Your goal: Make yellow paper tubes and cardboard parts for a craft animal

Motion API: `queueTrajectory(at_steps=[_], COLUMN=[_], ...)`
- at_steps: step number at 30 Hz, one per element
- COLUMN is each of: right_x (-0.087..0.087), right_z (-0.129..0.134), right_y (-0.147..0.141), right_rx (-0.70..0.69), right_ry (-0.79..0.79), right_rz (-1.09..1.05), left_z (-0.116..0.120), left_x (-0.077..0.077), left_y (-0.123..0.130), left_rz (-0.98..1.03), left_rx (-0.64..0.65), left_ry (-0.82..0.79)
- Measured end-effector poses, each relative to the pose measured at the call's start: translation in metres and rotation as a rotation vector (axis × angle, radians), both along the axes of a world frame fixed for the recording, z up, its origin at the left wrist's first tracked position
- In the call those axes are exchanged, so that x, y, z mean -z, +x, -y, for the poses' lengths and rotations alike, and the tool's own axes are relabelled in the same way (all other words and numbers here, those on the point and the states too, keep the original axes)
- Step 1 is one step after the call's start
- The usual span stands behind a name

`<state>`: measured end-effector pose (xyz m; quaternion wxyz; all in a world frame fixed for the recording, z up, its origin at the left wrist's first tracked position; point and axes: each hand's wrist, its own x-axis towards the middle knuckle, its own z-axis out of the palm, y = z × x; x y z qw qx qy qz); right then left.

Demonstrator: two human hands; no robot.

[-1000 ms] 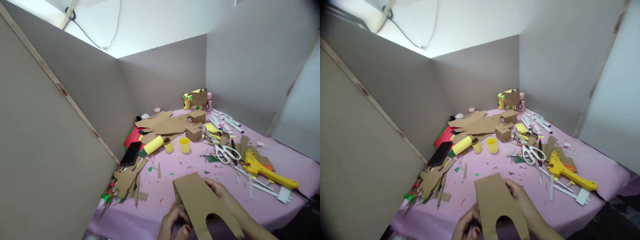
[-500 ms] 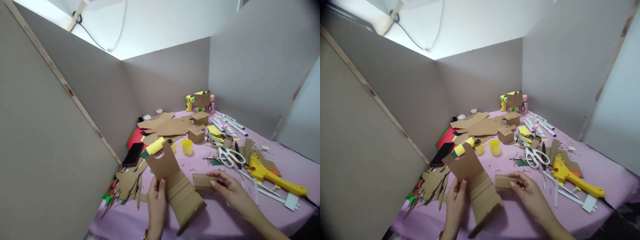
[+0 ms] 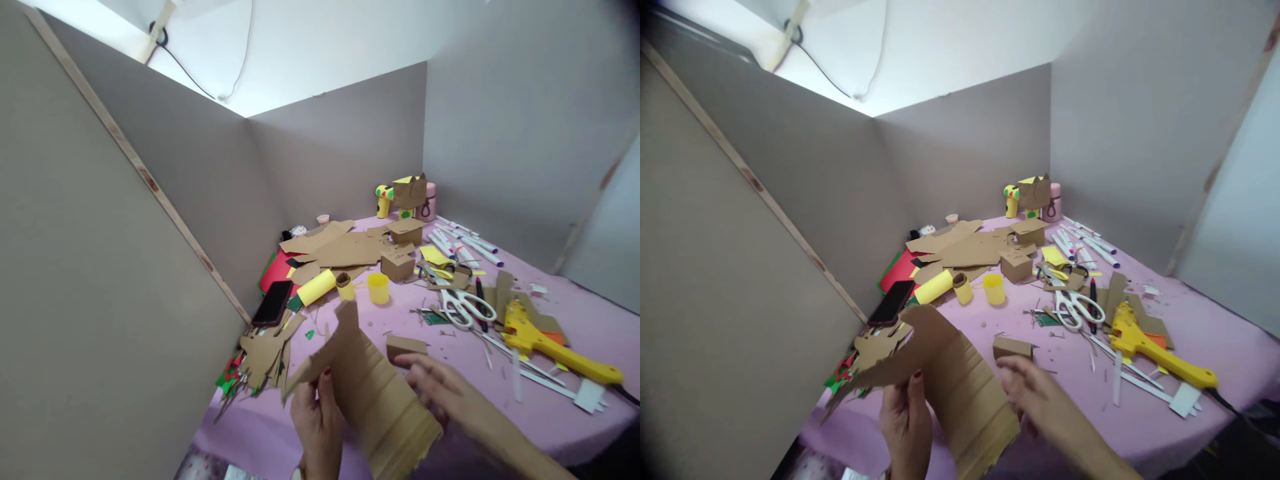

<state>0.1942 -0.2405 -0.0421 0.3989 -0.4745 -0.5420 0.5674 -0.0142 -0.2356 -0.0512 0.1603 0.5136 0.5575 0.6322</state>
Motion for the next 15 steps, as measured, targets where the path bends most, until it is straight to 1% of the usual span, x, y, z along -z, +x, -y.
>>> queueTrajectory(at_steps=[1, 2, 3, 4, 5, 6, 8, 10, 13, 14, 15], right_x=[-0.003, -0.004, -0.004, -0.004, -0.002, 0.001, 0.008, 0.014, 0.018, 0.018, 0.018], right_z=[0.004, 0.008, 0.012, 0.016, 0.02, 0.023, 0.029, 0.034, 0.04, 0.041, 0.043], right_y=[-0.005, -0.01, -0.014, -0.016, -0.018, -0.018, -0.016, -0.014, -0.011, -0.011, -0.011], right_rx=[-0.155, -0.281, -0.38, -0.44, -0.449, -0.428, -0.366, -0.332, -0.268, -0.236, -0.209], right_ry=[-0.039, -0.077, -0.102, -0.115, -0.105, -0.074, -0.007, 0.006, 0.037, 0.074, 0.106], right_rz=[-0.142, -0.27, -0.367, -0.426, -0.436, -0.405, -0.313, -0.285, -0.264, -0.226, -0.184], left_z=[0.002, 0.002, 0.002, 0.001, -0.001, -0.002, -0.005, -0.004, 0.008, 0.013, 0.018], left_x=[-0.002, -0.005, -0.009, -0.014, -0.018, -0.022, -0.025, -0.025, -0.021, -0.02, -0.018], left_y=[0.003, 0.006, 0.01, 0.012, 0.015, 0.017, 0.021, 0.025, 0.03, 0.031, 0.031], left_rz=[0.017, 0.071, 0.176, 0.322, 0.523, 0.746, 0.857, 0.888, 0.893, 0.874, 0.824], left_rx=[0.003, 0.02, 0.054, 0.091, 0.156, 0.195, 0.191, 0.185, 0.178, 0.125, 0.033], left_ry=[0.003, -0.003, -0.02, -0.054, -0.119, -0.182, -0.268, -0.308, -0.299, -0.286, -0.294])
